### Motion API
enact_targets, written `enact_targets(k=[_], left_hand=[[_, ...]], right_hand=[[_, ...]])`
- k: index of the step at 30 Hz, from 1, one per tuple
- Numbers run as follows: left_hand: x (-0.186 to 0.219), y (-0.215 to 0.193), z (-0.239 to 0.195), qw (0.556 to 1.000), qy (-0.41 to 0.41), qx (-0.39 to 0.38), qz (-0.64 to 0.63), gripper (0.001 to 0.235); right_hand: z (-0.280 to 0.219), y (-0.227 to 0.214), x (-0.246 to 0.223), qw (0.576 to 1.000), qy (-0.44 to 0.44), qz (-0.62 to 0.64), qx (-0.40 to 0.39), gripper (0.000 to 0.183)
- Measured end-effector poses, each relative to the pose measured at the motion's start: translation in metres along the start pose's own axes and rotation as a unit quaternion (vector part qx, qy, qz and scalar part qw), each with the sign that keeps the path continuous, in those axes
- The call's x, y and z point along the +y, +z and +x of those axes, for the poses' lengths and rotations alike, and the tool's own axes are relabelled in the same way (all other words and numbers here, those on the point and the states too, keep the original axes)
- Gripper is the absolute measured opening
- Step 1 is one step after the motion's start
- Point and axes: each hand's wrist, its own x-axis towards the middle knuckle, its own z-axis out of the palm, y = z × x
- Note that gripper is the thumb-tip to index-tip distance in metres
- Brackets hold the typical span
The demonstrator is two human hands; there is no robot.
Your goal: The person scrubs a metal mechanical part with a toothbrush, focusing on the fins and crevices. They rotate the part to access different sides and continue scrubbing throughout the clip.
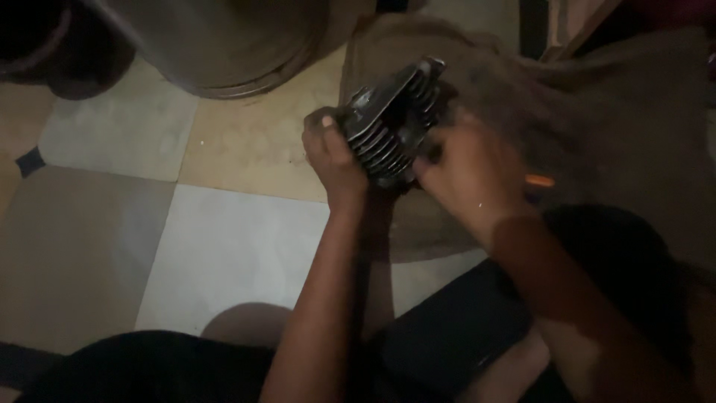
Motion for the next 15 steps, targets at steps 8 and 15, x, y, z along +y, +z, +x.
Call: enact_targets(k=[8,15], left_hand=[[0.002,-0.003,-0.002,0.999,-0.037,-0.012,-0.009,0.040],[-0.003,-0.001,-0.004,0.999,-0.031,0.010,-0.012,0.037]], right_hand=[[0.005,0.002,0.000,0.999,0.024,0.009,-0.048,0.035],[0.008,0.013,0.013,0.999,0.033,0.035,-0.007,0.041]])
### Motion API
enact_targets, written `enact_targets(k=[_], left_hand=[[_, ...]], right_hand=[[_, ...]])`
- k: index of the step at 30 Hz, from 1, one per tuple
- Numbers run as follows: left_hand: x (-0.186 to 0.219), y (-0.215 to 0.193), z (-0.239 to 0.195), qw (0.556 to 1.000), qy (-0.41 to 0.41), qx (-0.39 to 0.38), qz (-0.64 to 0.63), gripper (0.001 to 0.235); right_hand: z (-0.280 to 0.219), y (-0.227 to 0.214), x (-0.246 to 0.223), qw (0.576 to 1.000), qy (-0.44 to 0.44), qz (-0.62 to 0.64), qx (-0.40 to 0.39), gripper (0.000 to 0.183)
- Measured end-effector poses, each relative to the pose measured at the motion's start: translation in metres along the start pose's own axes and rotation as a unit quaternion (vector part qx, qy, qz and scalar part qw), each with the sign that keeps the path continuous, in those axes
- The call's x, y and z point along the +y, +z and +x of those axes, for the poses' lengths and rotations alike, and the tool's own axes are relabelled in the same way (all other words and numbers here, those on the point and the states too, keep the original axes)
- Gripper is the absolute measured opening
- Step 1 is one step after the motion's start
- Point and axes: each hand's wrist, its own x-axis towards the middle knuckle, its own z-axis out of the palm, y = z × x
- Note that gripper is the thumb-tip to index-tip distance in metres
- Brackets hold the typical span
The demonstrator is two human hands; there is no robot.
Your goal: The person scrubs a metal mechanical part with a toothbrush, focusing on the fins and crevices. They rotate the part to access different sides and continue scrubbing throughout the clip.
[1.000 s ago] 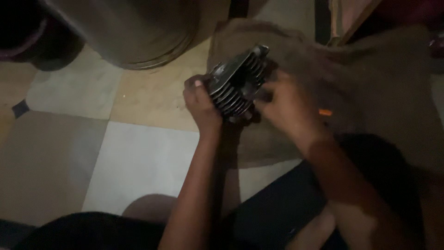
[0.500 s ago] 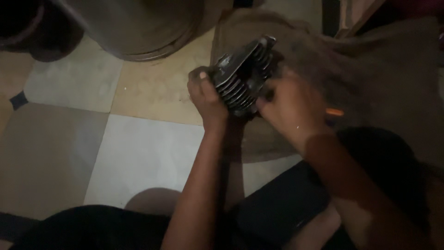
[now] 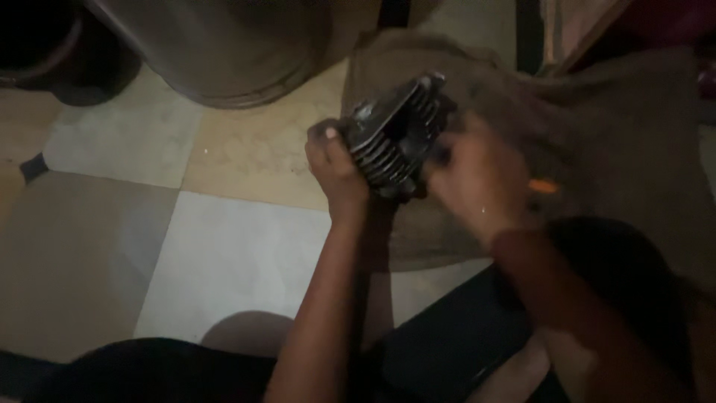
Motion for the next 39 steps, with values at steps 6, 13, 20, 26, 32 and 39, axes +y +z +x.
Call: enact_targets(k=[6,13,20,26,32,39], left_hand=[[0.003,-0.001,0.000,1.000,-0.002,-0.009,-0.004,0.037],[0.018,-0.002,0.001,0.999,-0.023,-0.014,0.018,0.038],[0.026,-0.002,0.005,1.000,-0.008,-0.026,0.012,0.038],[0.028,-0.002,0.003,0.998,-0.058,-0.027,0.016,0.037],[0.025,-0.004,0.000,0.999,-0.047,-0.013,0.011,0.037],[0.023,-0.004,0.002,0.998,-0.044,-0.033,0.009,0.040]], right_hand=[[0.005,0.001,0.000,0.998,-0.029,0.039,0.026,0.042],[0.003,-0.014,-0.009,0.996,0.068,0.020,-0.049,0.036],[0.006,-0.005,0.000,0.997,-0.039,0.056,0.021,0.048],[0.005,-0.016,-0.018,0.993,0.070,-0.056,-0.072,0.050],[-0.005,-0.019,-0.019,0.996,-0.044,-0.071,-0.003,0.044],[0.000,-0.001,-0.022,0.997,0.051,-0.047,-0.045,0.034]])
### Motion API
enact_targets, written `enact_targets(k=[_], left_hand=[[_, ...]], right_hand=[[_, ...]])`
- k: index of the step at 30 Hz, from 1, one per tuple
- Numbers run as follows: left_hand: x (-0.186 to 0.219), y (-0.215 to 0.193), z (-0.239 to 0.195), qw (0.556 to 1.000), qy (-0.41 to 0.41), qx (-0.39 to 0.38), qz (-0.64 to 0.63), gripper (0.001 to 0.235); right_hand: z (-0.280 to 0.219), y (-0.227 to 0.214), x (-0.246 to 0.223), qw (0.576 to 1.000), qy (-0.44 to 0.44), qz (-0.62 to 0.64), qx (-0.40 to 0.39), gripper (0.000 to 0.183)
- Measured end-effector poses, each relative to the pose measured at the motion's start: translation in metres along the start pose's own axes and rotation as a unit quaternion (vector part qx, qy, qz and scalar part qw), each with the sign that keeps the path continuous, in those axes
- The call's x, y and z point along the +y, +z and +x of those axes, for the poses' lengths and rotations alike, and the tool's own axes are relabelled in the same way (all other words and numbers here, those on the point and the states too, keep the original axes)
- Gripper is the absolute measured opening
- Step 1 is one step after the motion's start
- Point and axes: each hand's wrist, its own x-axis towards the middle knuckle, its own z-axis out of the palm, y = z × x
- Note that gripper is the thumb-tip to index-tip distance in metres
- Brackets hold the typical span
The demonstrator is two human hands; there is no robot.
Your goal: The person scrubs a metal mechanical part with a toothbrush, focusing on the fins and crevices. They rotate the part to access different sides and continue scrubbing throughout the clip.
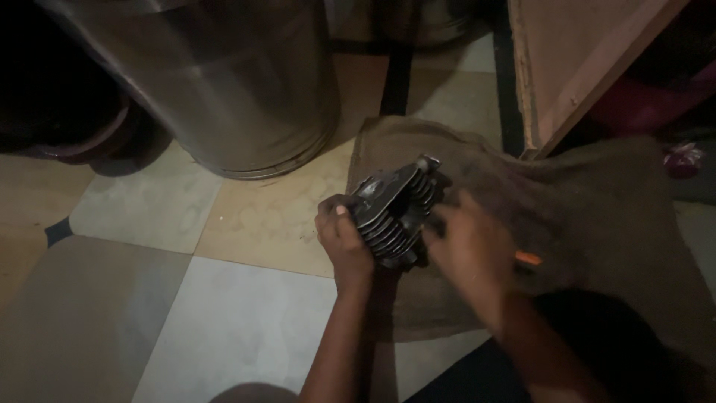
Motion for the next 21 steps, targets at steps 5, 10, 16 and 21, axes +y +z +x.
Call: enact_targets(k=[5,10,16,21], left_hand=[[0.002,0.002,0.003,1.000,0.000,0.011,-0.009,0.041],[0.002,0.002,-0.001,0.999,-0.024,0.021,-0.023,0.039],[-0.004,0.001,0.000,1.000,0.010,0.018,0.005,0.038],[-0.001,0.002,0.000,1.000,-0.018,0.022,0.003,0.038]], right_hand=[[0.000,-0.001,-0.001,0.998,0.039,0.048,-0.032,0.038],[-0.004,0.001,-0.001,1.000,-0.017,-0.008,0.018,0.037],[-0.006,0.014,0.002,0.999,-0.031,-0.024,-0.002,0.029],[0.020,0.011,0.029,0.990,0.074,0.110,-0.054,0.046]])
